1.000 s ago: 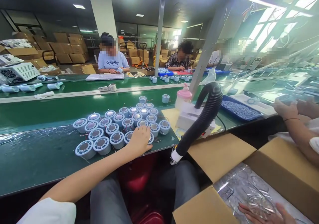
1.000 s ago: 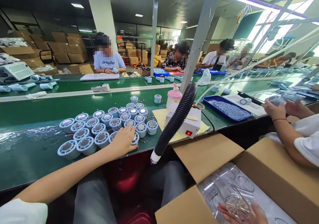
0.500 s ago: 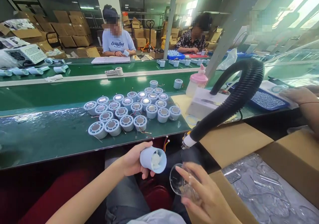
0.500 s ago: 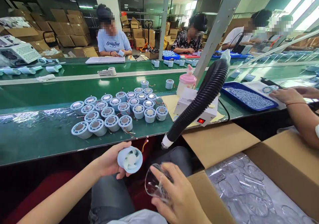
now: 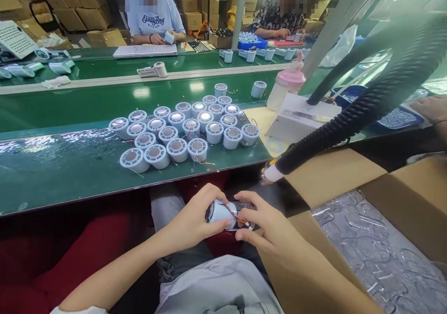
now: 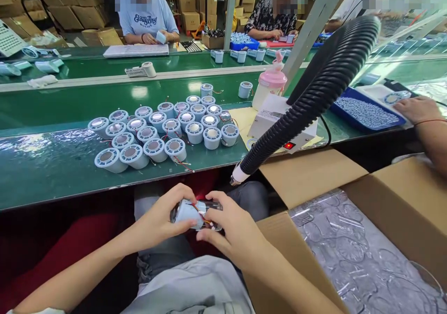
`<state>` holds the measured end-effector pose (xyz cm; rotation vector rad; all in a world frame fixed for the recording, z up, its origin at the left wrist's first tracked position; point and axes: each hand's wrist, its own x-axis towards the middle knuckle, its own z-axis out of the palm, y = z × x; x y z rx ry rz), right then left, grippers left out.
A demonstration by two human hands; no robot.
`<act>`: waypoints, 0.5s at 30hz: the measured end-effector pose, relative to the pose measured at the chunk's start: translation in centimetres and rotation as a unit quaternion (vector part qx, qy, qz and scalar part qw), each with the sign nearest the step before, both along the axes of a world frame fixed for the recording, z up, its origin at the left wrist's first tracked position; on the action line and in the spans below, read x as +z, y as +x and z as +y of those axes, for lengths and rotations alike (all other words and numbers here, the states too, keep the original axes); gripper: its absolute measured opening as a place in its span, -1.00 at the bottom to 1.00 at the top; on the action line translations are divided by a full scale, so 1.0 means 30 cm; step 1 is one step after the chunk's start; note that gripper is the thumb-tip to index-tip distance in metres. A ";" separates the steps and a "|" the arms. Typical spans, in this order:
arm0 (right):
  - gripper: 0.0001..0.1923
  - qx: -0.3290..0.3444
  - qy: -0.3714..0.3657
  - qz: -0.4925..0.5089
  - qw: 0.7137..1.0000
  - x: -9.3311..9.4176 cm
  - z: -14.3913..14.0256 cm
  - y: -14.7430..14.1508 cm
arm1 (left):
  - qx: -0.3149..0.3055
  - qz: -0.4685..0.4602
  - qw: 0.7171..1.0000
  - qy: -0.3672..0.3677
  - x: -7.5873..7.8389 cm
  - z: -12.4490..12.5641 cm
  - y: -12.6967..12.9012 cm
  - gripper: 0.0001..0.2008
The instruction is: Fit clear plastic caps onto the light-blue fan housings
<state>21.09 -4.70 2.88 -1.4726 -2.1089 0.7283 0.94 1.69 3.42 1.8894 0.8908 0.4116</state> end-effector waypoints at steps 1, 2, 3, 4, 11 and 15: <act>-0.84 -0.017 -0.015 0.036 0.999 0.003 -0.001 0.001 | 0.003 -0.016 1.000 -0.002 -0.013 -0.003 -0.003 -0.67; -0.77 -0.033 -0.024 0.068 0.997 0.007 0.000 0.000 | 0.004 -0.031 1.000 -0.005 -0.028 -0.003 -0.005 -0.57; -0.73 -0.047 -0.030 0.097 0.994 0.010 0.001 0.000 | 0.003 -0.042 0.999 -0.006 -0.043 -0.003 -0.008 -0.48; -0.71 -0.061 -0.038 0.123 0.990 0.013 0.003 -0.001 | 0.002 -0.051 0.999 -0.002 -0.057 -0.001 -0.010 -0.41; -0.71 -0.149 -0.139 0.314 0.927 0.009 0.019 0.022 | -0.038 -0.088 0.993 -0.071 -0.092 -0.010 -0.014 -0.25; -0.84 -0.064 -0.119 0.307 0.942 0.003 0.001 0.043 | 0.007 -0.165 0.959 -0.231 -0.080 -0.036 -0.018 -0.32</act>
